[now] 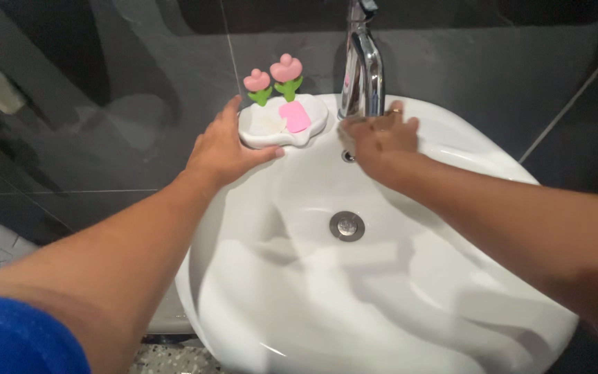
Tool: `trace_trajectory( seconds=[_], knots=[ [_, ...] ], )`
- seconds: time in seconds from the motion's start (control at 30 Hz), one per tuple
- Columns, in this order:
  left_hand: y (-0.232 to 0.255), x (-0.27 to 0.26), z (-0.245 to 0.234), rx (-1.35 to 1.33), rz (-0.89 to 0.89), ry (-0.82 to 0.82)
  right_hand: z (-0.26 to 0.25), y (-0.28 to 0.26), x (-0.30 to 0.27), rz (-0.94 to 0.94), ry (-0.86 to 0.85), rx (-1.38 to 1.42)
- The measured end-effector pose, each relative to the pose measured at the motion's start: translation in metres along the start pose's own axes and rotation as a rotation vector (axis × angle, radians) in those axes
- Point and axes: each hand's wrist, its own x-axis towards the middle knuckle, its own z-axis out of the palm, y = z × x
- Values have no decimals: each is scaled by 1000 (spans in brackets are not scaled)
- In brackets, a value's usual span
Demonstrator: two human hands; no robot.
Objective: The person wipes the inside and edges of a bathroom sink with a cloth, scrubs the faucet and drain area, rinses the cloth under running water, and continues wiping the porcelain surfaces.
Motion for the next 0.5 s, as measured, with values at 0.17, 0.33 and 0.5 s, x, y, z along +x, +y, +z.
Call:
trace_trajectory(
  seconds=[0.17, 0.33, 0.5],
  knots=[
    [8, -5, -2, 48, -102, -18, -14, -58, 10, 375, -165, 157],
    [13, -6, 2, 71, -153, -54, -39, -77, 1, 328, -251, -38],
    [13, -9, 10, 121, -145, -42, -19, -47, 1, 357, -104, 253]
  ],
)
